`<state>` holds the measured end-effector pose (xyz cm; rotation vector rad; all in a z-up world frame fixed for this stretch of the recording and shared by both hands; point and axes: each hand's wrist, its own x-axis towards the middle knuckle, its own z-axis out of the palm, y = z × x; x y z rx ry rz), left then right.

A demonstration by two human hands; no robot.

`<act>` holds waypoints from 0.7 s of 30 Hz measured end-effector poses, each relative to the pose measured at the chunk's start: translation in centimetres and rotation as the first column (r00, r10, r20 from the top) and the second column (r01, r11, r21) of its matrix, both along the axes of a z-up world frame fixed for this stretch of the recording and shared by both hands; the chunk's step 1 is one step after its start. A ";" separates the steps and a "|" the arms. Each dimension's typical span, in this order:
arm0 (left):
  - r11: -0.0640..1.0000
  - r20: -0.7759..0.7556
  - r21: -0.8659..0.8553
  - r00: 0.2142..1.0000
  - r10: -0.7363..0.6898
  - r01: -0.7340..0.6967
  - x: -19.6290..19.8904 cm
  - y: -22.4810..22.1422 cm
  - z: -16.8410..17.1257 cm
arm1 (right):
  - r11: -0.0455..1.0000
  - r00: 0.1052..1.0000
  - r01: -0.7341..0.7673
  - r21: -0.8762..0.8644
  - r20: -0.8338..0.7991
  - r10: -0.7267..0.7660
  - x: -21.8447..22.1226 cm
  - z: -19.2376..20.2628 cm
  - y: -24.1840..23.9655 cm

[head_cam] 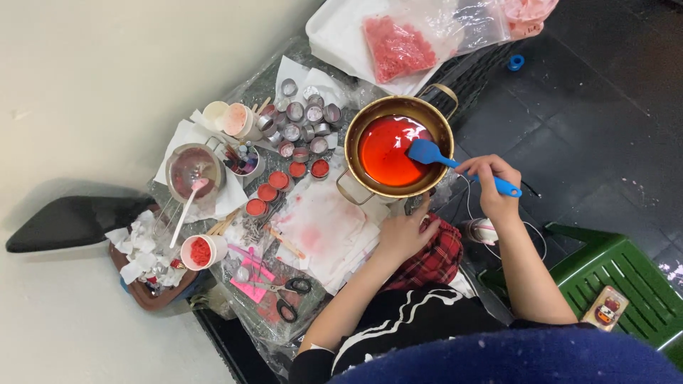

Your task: Stirring a liquid mixture in a pot and organizing containers for lip balm or cosmetic production.

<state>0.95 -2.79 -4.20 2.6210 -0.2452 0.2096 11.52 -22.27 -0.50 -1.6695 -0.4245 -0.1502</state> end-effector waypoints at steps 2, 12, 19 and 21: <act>0.995 0.059 -0.097 0.998 -0.004 0.010 -0.1 -0.3 -0.9 | 1.000 1.000 -0.010 0.024 -0.008 0.010 -0.1 -0.4 -0.1; 0.754 -0.517 -0.630 0.824 -0.231 -0.184 0.3 -2.0 0.8 | 0.999 0.999 -0.027 0.043 -0.024 0.029 -0.1 -0.7 -0.1; 0.232 -0.479 -0.876 0.699 -0.531 -0.423 2.0 -2.5 -0.9 | 1.000 0.999 -0.023 0.021 -0.023 0.024 -0.5 -0.6 0.0; 0.149 -0.376 -0.920 0.712 -0.593 -0.362 2.5 -1.7 -0.5 | 1.000 1.000 -0.021 0.013 -0.020 0.021 -0.7 -0.6 0.1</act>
